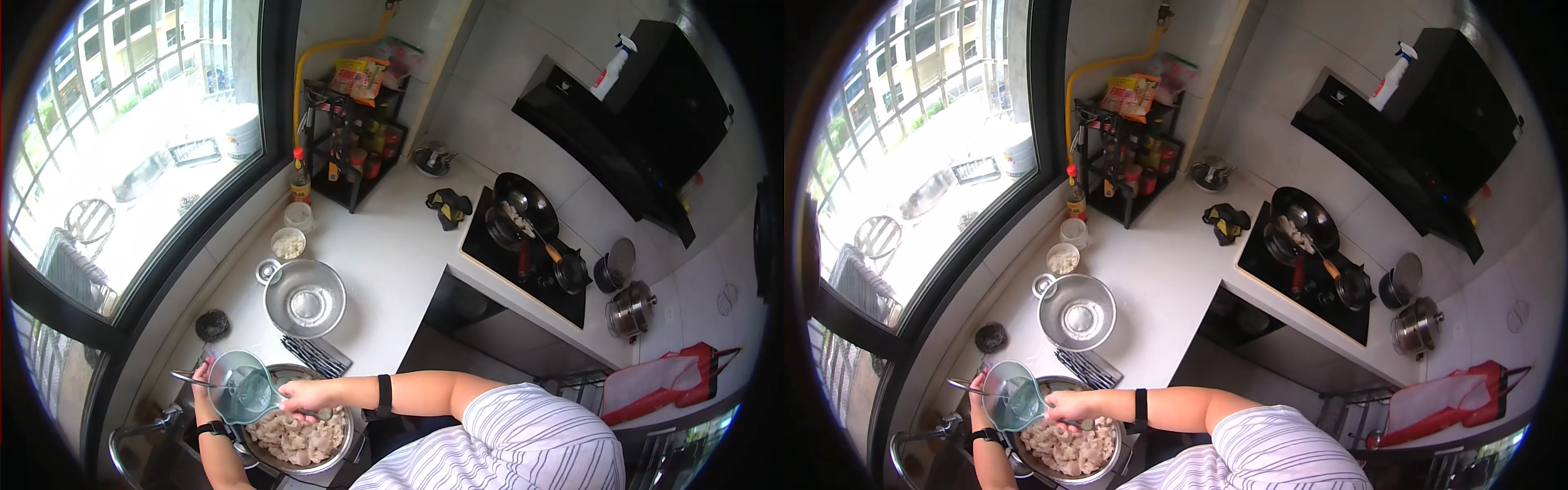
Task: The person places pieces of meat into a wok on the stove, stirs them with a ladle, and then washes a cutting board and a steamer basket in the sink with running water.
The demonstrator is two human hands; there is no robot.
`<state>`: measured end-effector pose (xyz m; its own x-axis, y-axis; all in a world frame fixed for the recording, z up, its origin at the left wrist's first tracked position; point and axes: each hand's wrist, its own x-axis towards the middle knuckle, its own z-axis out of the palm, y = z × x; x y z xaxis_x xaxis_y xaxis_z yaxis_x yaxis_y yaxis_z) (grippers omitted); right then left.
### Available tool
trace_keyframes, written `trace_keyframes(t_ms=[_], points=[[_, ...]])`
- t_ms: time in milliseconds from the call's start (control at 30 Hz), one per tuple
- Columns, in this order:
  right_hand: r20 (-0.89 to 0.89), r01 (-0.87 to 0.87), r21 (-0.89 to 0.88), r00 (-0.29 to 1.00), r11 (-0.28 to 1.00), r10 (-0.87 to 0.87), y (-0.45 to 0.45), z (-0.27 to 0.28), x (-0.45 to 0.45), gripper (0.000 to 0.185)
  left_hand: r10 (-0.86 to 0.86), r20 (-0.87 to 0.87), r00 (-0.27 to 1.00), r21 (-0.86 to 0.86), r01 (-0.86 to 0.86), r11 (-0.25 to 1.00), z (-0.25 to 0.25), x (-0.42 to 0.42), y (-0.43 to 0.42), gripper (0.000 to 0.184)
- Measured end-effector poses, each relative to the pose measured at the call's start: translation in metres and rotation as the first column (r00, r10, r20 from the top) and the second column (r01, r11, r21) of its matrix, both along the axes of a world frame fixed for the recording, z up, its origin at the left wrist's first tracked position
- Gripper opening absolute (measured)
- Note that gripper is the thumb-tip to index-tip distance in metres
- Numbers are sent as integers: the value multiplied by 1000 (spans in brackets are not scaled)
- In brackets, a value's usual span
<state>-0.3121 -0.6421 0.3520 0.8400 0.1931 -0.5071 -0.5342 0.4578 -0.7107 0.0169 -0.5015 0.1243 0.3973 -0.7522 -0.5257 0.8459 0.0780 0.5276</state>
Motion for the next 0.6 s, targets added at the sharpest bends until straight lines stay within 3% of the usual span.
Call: trace_keyframes(t_ms=[100,167,267,333,467,533,600], points=[[-8,-2,3,1000,1000,2,-2,5,-4,8,38,6,999,-25,-38,999,-14,7,7,28],[-15,8,-32,1000,999,-8,-8,9,-11,9,128,195,972,-13,-128,992,12,-8,2,42],[-91,61,34,994,998,-58,-20,19,-30,9,140,171,975,90,-157,984,85,-44,-10,48],[-91,94,64,992,994,-88,-32,23,-52,9,95,226,969,106,-122,987,88,-43,-8,47],[-96,315,8,945,949,-312,-69,57,-122,9,-38,363,931,223,-46,974,102,-44,15,44],[-55,435,-20,898,900,-436,-89,85,-165,11,-115,472,874,388,-89,918,119,-54,43,42],[-22,564,-64,824,823,-566,-110,108,-211,12,-70,528,846,481,-230,846,125,-70,75,40]])
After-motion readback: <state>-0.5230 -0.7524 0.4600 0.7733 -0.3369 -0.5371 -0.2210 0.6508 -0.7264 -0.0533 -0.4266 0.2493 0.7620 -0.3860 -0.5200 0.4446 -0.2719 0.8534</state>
